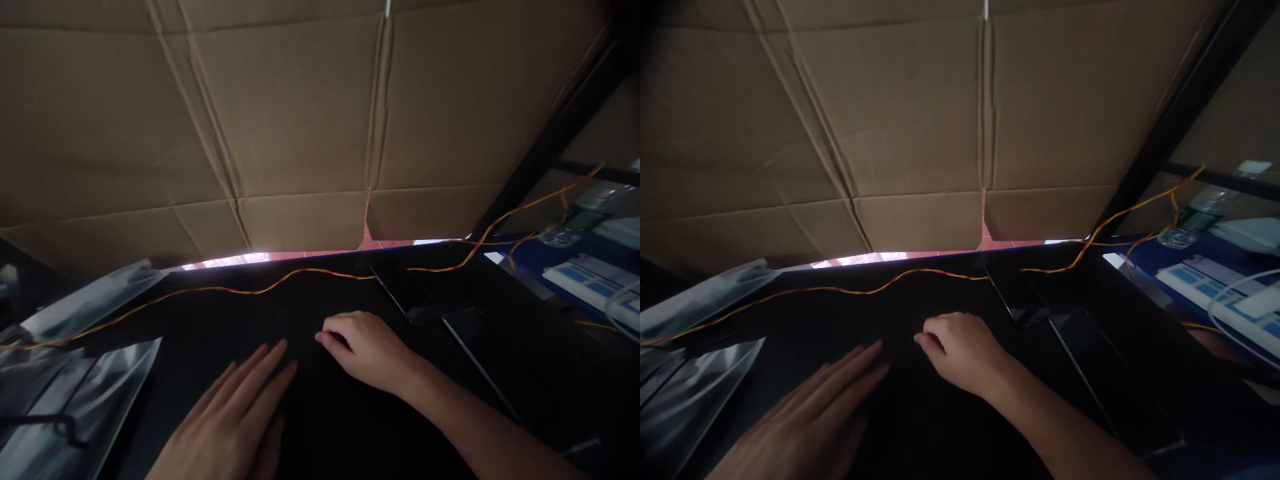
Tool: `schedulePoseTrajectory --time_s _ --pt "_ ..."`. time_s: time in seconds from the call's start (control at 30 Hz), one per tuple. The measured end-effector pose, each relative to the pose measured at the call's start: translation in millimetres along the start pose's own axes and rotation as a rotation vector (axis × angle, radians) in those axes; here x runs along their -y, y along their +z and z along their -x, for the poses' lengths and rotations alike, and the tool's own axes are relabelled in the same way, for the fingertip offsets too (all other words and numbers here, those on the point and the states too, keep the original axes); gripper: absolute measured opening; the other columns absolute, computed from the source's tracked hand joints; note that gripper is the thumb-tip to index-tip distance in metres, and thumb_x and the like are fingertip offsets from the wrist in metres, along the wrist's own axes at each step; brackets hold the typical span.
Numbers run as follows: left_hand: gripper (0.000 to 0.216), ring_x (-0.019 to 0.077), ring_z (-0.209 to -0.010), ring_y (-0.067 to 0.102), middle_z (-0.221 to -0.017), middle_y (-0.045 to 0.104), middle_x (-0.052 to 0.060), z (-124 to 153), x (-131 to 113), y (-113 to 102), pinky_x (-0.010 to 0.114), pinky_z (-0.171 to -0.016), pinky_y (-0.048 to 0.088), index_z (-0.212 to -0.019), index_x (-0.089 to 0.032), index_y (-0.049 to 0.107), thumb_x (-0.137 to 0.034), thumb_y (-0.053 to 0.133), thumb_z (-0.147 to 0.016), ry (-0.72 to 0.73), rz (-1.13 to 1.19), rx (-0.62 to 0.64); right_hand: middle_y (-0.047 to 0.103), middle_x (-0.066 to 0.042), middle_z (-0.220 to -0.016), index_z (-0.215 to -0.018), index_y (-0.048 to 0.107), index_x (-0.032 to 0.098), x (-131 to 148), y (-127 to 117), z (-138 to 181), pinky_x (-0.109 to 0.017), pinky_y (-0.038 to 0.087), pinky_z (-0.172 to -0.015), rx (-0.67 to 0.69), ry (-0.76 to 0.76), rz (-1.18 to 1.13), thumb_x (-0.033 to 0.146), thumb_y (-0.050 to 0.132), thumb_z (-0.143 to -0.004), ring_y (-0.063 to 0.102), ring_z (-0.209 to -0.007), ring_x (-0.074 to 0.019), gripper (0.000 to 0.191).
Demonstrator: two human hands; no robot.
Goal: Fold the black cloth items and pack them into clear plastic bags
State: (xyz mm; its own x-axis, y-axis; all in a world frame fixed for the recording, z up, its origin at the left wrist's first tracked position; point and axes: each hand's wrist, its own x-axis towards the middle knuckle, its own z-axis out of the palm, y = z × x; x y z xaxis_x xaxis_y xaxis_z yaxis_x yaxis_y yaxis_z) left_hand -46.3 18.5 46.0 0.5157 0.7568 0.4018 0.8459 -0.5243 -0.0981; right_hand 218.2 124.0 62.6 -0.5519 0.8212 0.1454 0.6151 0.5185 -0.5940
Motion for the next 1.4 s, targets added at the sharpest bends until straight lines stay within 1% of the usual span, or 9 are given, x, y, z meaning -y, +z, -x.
schedulePoseTrajectory --time_s 0.1,0.17,0.23,0.37,0.47,0.63,0.83,1.23,1.4 --pt "0.052 0.036 -0.143 0.064 -0.162 0.061 0.011 -65.5 2.7 1.6 0.056 -0.113 0.061 -0.152 -0.019 0.064 -0.025 0.047 -0.102 -0.082 0.037 0.067 0.076 -0.011 -0.129 -0.118 0.076 0.021 1.4 0.5 0.2 -0.042 0.054 -0.1 -0.099 -0.021 0.07 0.024 0.054 -0.109 0.069 -0.121 -0.0264 0.024" --pt "0.054 0.0401 -0.152 0.054 -0.163 0.059 0.017 -91.9 8.0 12.7 0.062 -0.119 0.054 -0.153 -0.011 0.062 -0.025 0.046 -0.104 -0.084 0.051 0.102 0.048 -0.017 -0.17 -0.149 0.064 0.016 0.7 3.7 0.9 -0.054 0.041 -0.126 -0.155 -0.035 0.157 0.024 0.055 -0.108 0.04 -0.159 -0.0339 0.042" --pt "0.057 0.0414 -0.16 0.042 -0.168 0.052 0.017 -98.6 12.8 32.0 0.066 -0.123 0.048 -0.16 -0.012 0.053 -0.031 0.046 -0.107 -0.066 0.072 0.121 0.019 -0.016 -0.184 -0.167 0.045 0.011 -2.0 9.5 2.5 -0.061 0.027 -0.135 -0.129 -0.03 0.264 0.03 0.059 -0.107 0.011 -0.171 -0.0378 0.064" --pt "0.066 0.0413 -0.166 0.028 -0.179 0.032 0.015 -79.3 17.9 70.4 0.073 -0.123 0.042 -0.174 -0.023 0.026 -0.045 0.039 -0.114 -0.045 0.097 0.13 0.011 -0.017 -0.182 -0.174 0.028 0.008 -11.2 23.6 6.6 -0.068 0.021 -0.135 0.082 0.032 0.335 0.049 0.048 -0.113 0.006 -0.169 -0.0406 0.076" --pt "0.066 0.0406 -0.167 0.024 -0.181 0.027 0.014 -69.5 19.0 79.1 0.074 -0.124 0.038 -0.176 -0.025 0.016 -0.046 0.035 -0.115 -0.021 0.11 0.175 0.013 -0.015 -0.181 -0.174 0.026 0.01 -17.2 30.5 8.0 -0.068 0.02 -0.134 0.114 0.044 0.334 0.052 0.039 -0.115 0.01 -0.169 -0.0396 0.074" --pt "0.065 0.0408 -0.167 0.025 -0.18 0.03 0.013 -74.1 18.9 73.7 0.076 -0.123 0.039 -0.175 -0.024 0.021 -0.046 0.036 -0.115 -0.033 0.139 0.189 0.017 -0.012 -0.181 -0.175 0.027 0.017 -20.8 33.2 6.3 -0.069 0.023 -0.134 0.091 0.039 0.325 0.053 0.041 -0.115 0.01 -0.169 -0.0389 0.072" --pt "0.064 0.0429 -0.166 0.026 -0.178 0.033 0.015 -76.2 18.4 71.3 0.078 -0.122 0.039 -0.173 -0.022 0.027 -0.045 0.039 -0.115 -0.043 0.16 0.215 0.008 -0.012 -0.181 -0.175 0.022 0.012 -18.7 31.5 4.8 -0.07 0.019 -0.134 0.173 0.067 0.339 0.056 0.033 -0.115 0.006 -0.169 -0.0391 0.075" --pt "0.064 0.0445 -0.165 0.028 -0.179 0.031 0.016 -77.1 16.9 70.5 0.078 -0.123 0.038 -0.172 -0.02 0.032 -0.049 0.035 -0.115 -0.048 0.128 0.24 0.009 -0.011 -0.181 -0.175 0.024 0.013 -16.1 27.7 4.1 -0.068 0.017 -0.135 0.178 0.073 0.348 0.056 0.035 -0.115 0.005 -0.169 -0.0376 0.074" --pt "0.065 0.0441 -0.166 0.024 -0.179 0.028 0.016 -79.1 11.8 68.8 0.076 -0.127 0.032 -0.172 -0.019 0.034 -0.048 0.04 -0.113 -0.089 0.147 0.305 0.003 -0.01 -0.182 -0.175 0.019 0.012 -13.0 25.5 2.8 -0.065 0.01 -0.136 0.241 0.109 0.362 0.057 0.03 -0.115 0.001 -0.169 -0.0362 0.076"
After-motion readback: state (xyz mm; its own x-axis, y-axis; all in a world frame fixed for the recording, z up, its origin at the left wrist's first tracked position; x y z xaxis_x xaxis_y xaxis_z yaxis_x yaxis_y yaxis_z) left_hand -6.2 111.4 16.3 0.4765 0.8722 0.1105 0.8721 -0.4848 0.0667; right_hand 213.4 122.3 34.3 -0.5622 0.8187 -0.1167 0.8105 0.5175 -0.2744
